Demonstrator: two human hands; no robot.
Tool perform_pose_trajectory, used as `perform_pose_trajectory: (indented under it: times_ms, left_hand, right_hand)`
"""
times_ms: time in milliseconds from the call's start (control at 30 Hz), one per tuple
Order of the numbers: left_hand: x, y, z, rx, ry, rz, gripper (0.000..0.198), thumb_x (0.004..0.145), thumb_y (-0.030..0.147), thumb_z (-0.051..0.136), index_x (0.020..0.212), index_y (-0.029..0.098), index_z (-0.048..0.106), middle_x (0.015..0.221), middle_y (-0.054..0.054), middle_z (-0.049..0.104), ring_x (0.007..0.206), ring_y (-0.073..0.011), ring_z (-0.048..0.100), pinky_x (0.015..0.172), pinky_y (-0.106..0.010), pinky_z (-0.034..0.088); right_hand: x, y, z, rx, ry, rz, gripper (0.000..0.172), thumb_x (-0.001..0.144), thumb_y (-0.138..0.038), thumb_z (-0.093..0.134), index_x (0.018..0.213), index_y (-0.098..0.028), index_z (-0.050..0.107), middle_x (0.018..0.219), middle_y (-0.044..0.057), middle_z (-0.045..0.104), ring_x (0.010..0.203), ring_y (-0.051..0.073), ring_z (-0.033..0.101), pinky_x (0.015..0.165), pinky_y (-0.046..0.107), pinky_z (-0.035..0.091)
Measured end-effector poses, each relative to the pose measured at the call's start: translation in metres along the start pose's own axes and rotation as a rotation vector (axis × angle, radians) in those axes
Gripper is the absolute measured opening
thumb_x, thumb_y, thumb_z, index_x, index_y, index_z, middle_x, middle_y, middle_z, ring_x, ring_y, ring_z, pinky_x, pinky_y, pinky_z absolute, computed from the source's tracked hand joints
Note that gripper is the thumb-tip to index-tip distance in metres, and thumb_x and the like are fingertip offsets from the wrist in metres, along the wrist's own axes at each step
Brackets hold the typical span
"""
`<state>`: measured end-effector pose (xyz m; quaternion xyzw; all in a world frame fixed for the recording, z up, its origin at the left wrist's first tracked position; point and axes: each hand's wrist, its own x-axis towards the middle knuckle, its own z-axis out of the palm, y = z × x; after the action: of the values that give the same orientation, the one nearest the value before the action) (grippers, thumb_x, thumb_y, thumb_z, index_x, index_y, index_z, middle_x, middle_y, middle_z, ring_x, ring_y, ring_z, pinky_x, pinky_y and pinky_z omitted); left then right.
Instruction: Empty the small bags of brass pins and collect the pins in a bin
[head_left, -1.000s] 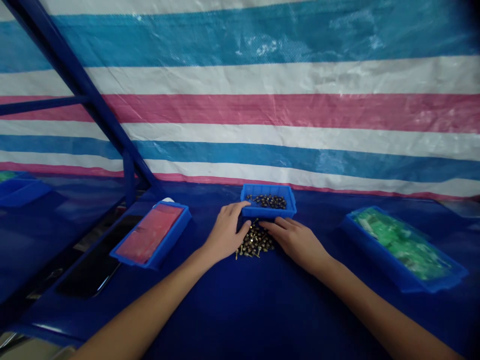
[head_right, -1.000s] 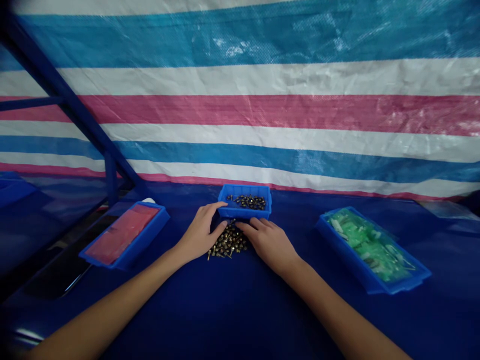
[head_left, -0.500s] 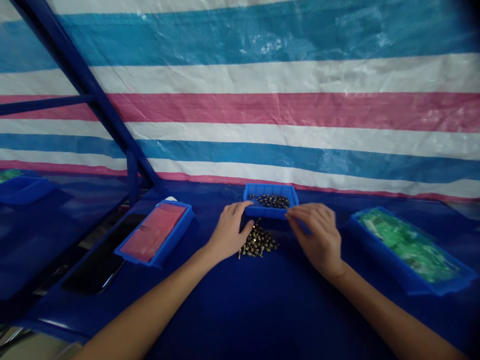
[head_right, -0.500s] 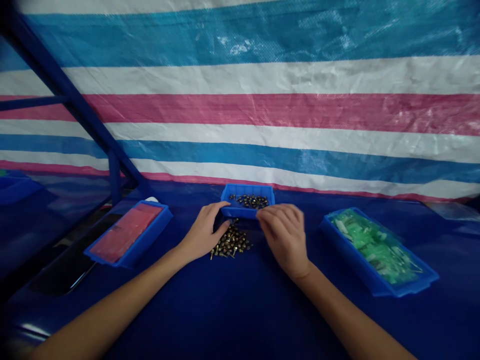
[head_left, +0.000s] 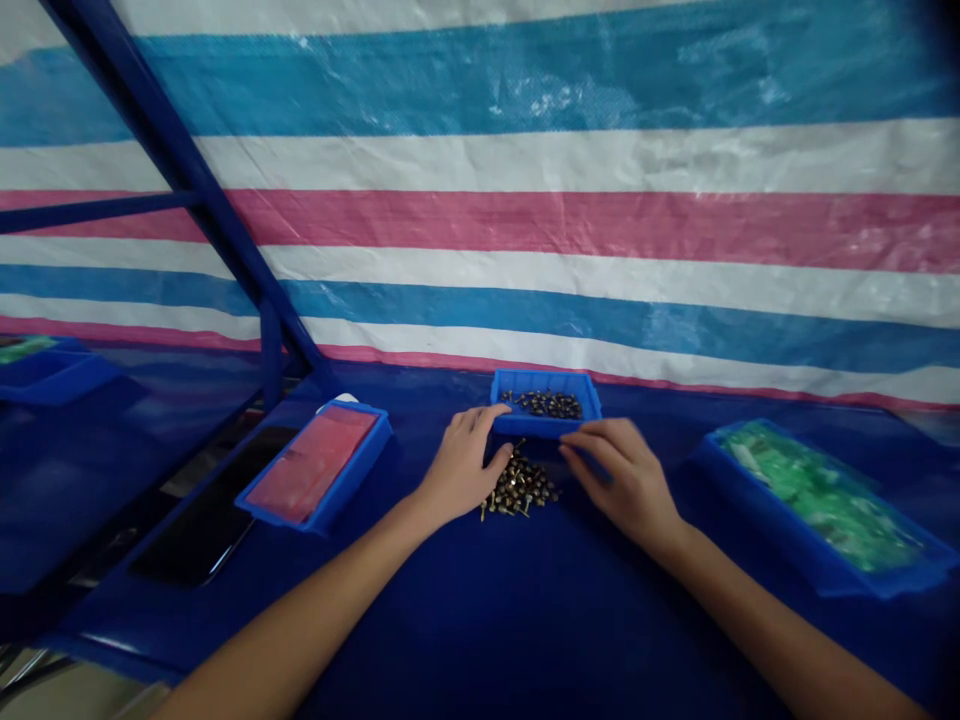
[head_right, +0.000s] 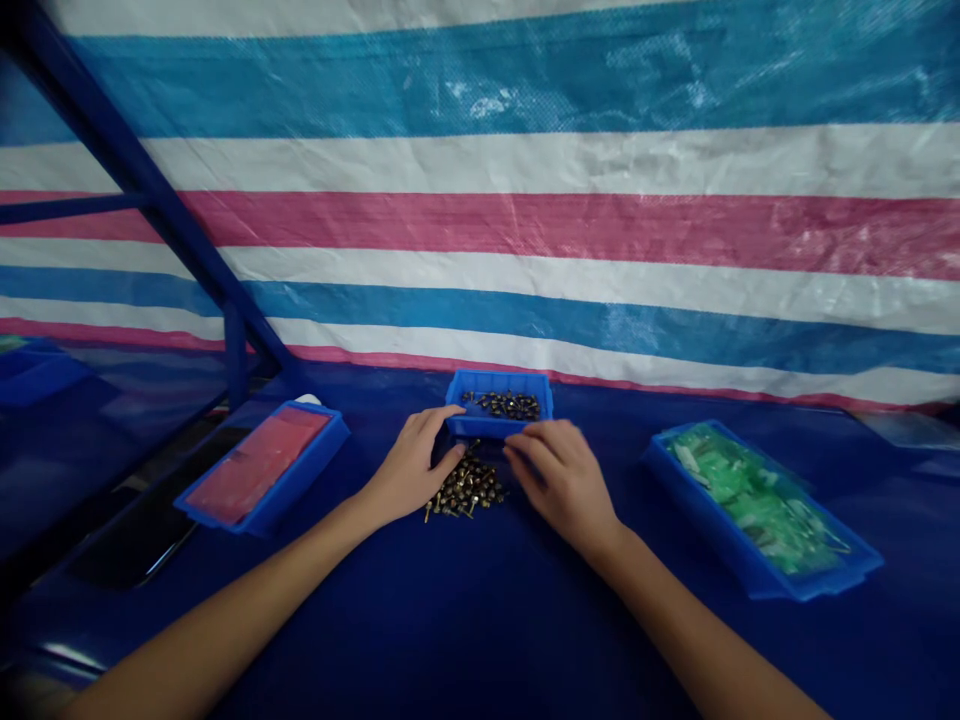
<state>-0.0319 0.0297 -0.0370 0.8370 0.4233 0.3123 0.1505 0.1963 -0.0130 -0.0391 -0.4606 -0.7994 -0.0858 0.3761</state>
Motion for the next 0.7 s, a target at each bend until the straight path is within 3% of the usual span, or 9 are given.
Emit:
perform_pose_trajectory:
  times_ms: [100,200,333,467,700]
  left_hand:
    - [0.000,0.000,0.001,0.005,0.005,0.001,0.040,0.092,0.024,0.052,0.131,0.026,0.044,0.129,-0.008,0.054,0.121,-0.0270,0.048,0.103,-0.048,0.040]
    - [0.000,0.000,0.000,0.005,-0.005,-0.009,0.041,0.092,0.024,0.052,0.132,0.026,0.044,0.131,-0.008,0.053,0.122,-0.0264,0.046,0.105,-0.047,0.039]
    - [0.001,0.001,0.000,-0.002,-0.006,-0.014,0.038,0.093,0.024,0.049,0.131,0.026,0.044,0.131,-0.007,0.054,0.122,-0.0252,0.046,0.106,-0.045,0.038]
    - [0.001,0.000,0.000,0.000,-0.002,-0.012,0.037,0.094,0.025,0.048,0.131,0.026,0.045,0.130,-0.007,0.054,0.122,-0.0253,0.047,0.106,-0.046,0.038]
    - [0.000,0.000,0.000,0.013,-0.015,-0.008,0.038,0.094,0.026,0.049,0.132,0.025,0.044,0.129,-0.008,0.054,0.122,-0.0264,0.047,0.105,-0.047,0.038]
  right_hand:
    - [-0.001,-0.009,0.001,0.104,-0.267,-0.039,0.020,0.094,-0.030,0.052,0.111,-0.021,0.059,0.090,0.005,0.065,0.082,0.018,0.059,0.074,0.032,0.048]
    - [0.001,-0.014,-0.003,0.114,-0.346,0.093,0.022,0.091,-0.040,0.054,0.097,-0.019,0.057,0.078,0.002,0.061,0.072,0.016,0.057,0.068,0.031,0.045]
    - [0.005,-0.015,-0.010,0.124,-0.468,0.057,0.027,0.080,-0.043,0.064,0.089,-0.020,0.054,0.077,0.001,0.060,0.072,0.017,0.055,0.070,0.033,0.043]
    - [0.006,-0.008,-0.011,0.177,-0.513,0.066,0.020,0.080,-0.035,0.065,0.091,-0.021,0.055,0.082,0.001,0.061,0.076,0.016,0.056,0.073,0.032,0.044]
    - [0.004,0.009,-0.007,0.294,-0.487,0.149,0.015,0.087,-0.036,0.061,0.088,-0.020,0.061,0.073,-0.001,0.059,0.066,0.012,0.056,0.060,0.025,0.044]
